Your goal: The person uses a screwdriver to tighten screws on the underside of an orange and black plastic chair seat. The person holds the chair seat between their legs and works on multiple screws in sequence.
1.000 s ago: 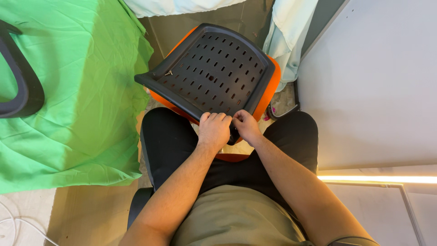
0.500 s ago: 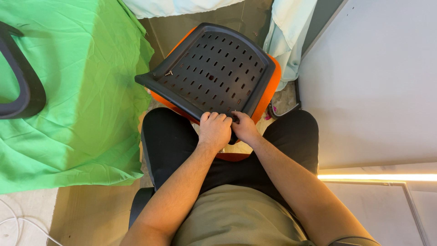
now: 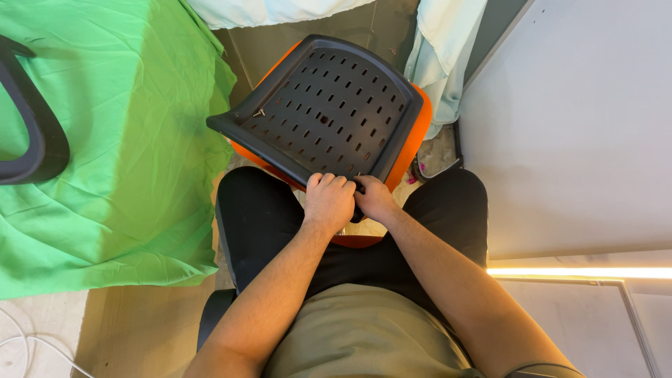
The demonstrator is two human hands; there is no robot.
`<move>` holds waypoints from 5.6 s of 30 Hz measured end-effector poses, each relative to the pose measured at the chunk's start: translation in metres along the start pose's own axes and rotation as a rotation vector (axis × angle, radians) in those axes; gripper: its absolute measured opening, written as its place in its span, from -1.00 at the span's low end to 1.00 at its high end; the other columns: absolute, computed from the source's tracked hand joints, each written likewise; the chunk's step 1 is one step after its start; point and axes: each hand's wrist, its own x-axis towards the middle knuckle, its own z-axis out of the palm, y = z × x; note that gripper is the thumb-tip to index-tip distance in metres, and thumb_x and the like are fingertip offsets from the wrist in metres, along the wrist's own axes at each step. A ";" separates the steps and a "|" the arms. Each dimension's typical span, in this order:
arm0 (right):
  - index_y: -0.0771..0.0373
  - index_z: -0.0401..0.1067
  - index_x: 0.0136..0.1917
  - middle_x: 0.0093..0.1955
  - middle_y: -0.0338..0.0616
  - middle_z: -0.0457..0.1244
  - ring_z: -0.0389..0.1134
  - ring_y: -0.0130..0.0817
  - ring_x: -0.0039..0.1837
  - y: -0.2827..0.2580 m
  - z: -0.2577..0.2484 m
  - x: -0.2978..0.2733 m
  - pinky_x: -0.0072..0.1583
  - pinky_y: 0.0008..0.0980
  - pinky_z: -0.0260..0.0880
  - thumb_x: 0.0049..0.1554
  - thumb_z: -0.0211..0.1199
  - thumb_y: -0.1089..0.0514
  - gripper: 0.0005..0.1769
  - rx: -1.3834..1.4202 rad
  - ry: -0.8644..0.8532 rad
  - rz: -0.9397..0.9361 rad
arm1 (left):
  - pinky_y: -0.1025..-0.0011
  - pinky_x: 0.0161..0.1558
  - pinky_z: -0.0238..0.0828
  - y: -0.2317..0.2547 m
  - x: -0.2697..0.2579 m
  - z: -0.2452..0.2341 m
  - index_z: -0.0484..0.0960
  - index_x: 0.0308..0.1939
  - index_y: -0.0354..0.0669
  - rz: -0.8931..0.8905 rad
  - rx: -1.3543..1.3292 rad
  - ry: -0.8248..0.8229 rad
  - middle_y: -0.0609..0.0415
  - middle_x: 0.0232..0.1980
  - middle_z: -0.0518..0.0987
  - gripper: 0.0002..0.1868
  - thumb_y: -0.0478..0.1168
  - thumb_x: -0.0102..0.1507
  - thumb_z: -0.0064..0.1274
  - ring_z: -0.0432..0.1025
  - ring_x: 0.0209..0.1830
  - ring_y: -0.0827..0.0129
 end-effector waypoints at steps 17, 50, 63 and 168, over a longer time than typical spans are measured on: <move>0.24 0.40 0.35 0.50 0.03 0.08 0.11 0.16 0.44 0.008 -0.011 -0.002 0.41 -0.10 0.15 -0.01 0.32 0.19 -0.37 -0.143 0.112 0.033 | 0.22 0.08 0.20 0.001 0.013 0.000 0.63 -0.30 0.01 0.017 -0.016 0.134 0.27 -0.35 0.57 -0.92 -0.27 0.14 0.09 0.44 -0.18 0.33; 0.25 0.55 -0.01 -0.18 0.00 0.37 0.42 -0.16 -0.13 0.131 -0.169 -0.052 -0.01 -0.19 0.43 0.18 0.14 0.18 -0.80 0.297 0.732 0.441 | 0.10 0.24 0.26 0.066 0.119 -0.006 0.47 0.24 -0.20 0.075 -0.311 -0.353 -0.01 0.14 0.58 -0.54 0.00 0.37 -0.03 0.43 0.19 0.13; 0.29 0.51 0.17 0.07 -0.01 0.43 0.39 -0.17 0.16 0.312 -0.128 -0.087 0.22 -0.24 0.32 0.19 0.05 0.14 -0.63 0.403 0.510 0.731 | 0.11 0.17 0.34 0.100 0.147 -0.001 0.53 0.14 -0.20 0.191 -0.466 -0.295 0.00 0.04 0.63 -0.63 -0.11 0.32 0.10 0.51 0.08 0.13; 0.33 0.19 0.50 0.45 0.28 0.05 0.13 0.23 0.47 0.647 0.165 0.007 0.46 0.03 0.21 0.13 0.25 0.08 -0.28 0.429 0.178 1.114 | 0.23 0.11 0.52 0.167 0.309 0.285 0.54 0.14 -0.20 0.032 -0.516 -0.952 -0.07 0.11 0.64 -0.67 -0.11 0.38 0.10 0.55 0.11 0.08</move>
